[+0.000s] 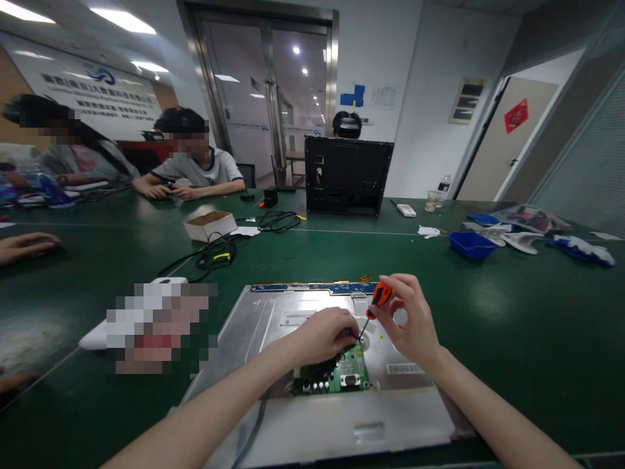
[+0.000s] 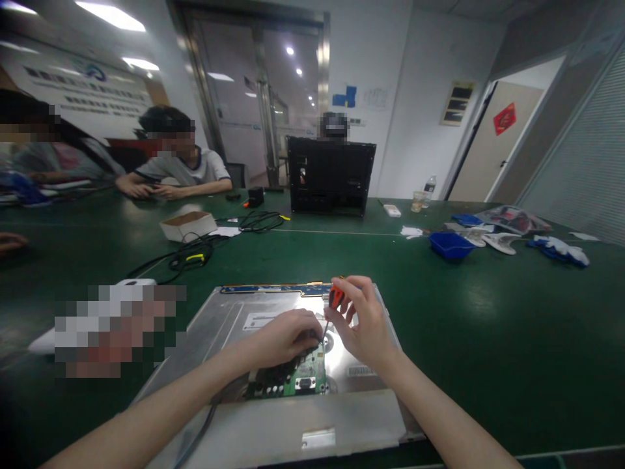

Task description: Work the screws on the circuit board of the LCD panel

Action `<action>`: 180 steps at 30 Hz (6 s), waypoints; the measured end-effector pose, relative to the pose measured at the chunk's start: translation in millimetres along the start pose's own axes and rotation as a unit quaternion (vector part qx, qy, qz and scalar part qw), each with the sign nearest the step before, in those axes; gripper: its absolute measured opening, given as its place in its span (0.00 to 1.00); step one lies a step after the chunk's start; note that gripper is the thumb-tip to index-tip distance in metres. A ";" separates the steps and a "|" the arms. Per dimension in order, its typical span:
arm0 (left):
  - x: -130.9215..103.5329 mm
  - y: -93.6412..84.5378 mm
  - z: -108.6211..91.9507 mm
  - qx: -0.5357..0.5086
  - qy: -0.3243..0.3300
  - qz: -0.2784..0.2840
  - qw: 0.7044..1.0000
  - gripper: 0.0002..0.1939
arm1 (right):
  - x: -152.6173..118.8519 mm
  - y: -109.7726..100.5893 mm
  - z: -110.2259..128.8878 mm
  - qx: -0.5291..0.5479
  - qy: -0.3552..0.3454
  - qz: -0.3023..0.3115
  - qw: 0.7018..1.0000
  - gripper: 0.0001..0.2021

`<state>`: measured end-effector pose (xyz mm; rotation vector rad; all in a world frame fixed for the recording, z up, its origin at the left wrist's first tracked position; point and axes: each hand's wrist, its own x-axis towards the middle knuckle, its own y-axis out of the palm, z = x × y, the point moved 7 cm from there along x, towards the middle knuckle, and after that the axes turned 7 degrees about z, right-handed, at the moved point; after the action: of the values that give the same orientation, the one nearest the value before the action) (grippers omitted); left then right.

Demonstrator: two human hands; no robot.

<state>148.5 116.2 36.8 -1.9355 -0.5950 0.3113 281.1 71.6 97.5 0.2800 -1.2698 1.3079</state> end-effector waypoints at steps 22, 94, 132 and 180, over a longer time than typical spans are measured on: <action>-0.9 -0.3 0.0 -0.009 0.007 0.002 1.000 0.06 | 76.0 5.6 -15.2 -0.308 0.159 0.378 0.858 0.15; -3.4 0.2 -0.1 0.007 0.024 -0.017 1.000 0.05 | 79.5 19.6 13.2 -0.270 0.109 0.455 0.842 0.06; -2.4 -0.1 -0.7 -0.003 0.023 -0.009 1.000 0.05 | 80.4 13.9 11.5 -0.264 0.134 0.462 0.836 0.11; -3.4 -0.4 -0.9 0.008 0.021 -0.012 1.000 0.05 | 78.0 14.1 18.8 -0.174 0.074 0.483 0.855 0.05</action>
<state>145.9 113.9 37.3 -1.9138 -0.5861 0.2592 240.9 104.8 160.1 -0.8172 -1.5380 1.8216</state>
